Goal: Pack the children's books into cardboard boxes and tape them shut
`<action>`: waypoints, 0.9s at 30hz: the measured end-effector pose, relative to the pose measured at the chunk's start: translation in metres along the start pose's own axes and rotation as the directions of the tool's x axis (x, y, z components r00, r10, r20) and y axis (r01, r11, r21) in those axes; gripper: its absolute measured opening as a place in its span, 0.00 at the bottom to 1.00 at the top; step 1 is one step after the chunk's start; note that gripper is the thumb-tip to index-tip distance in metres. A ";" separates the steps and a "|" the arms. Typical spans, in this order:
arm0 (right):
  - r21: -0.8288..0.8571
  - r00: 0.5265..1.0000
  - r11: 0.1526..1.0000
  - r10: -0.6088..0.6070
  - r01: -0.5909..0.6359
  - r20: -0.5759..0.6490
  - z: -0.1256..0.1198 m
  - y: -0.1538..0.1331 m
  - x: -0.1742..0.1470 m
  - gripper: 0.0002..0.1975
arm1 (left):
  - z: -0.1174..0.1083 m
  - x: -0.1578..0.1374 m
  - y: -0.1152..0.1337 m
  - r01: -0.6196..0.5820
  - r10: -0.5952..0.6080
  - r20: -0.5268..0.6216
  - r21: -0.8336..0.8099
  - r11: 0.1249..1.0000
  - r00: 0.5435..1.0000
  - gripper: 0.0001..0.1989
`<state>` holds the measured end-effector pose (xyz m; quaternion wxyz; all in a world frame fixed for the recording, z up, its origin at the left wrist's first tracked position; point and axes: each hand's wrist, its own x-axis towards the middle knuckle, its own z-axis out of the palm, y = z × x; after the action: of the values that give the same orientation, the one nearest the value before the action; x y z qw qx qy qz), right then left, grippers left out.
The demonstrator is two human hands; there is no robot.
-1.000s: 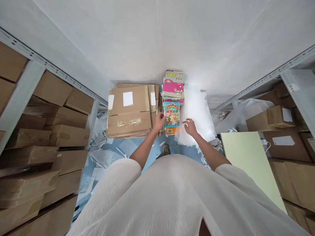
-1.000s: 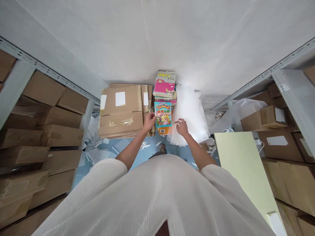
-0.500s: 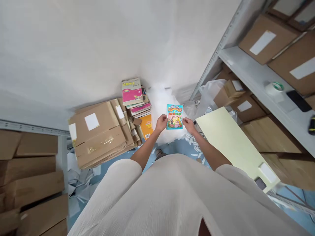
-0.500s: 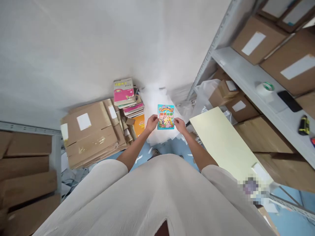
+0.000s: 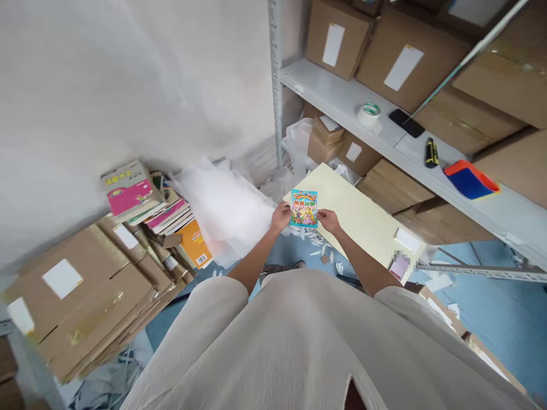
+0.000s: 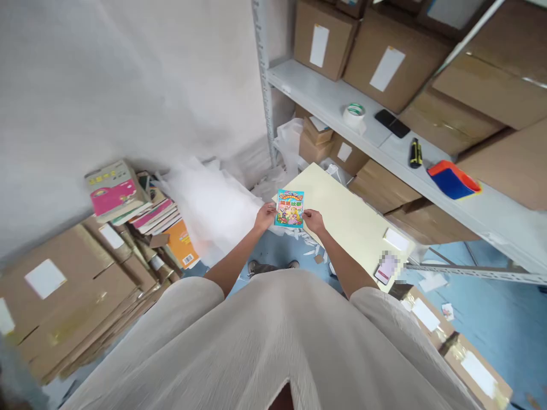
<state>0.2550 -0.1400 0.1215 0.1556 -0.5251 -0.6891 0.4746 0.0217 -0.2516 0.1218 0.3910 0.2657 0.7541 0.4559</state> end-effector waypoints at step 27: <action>0.002 0.745 0.778 0.602 -0.628 -0.289 -0.058 0.116 0.025 0.06 | 0.196 0.125 0.031 -0.060 -0.228 0.683 0.370 0.927 0.694 0.20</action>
<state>0.3535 -0.0901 0.0489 0.0585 -0.7898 -0.4708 0.3886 0.1167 -0.0488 0.0516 0.6174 0.4542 0.6247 0.1496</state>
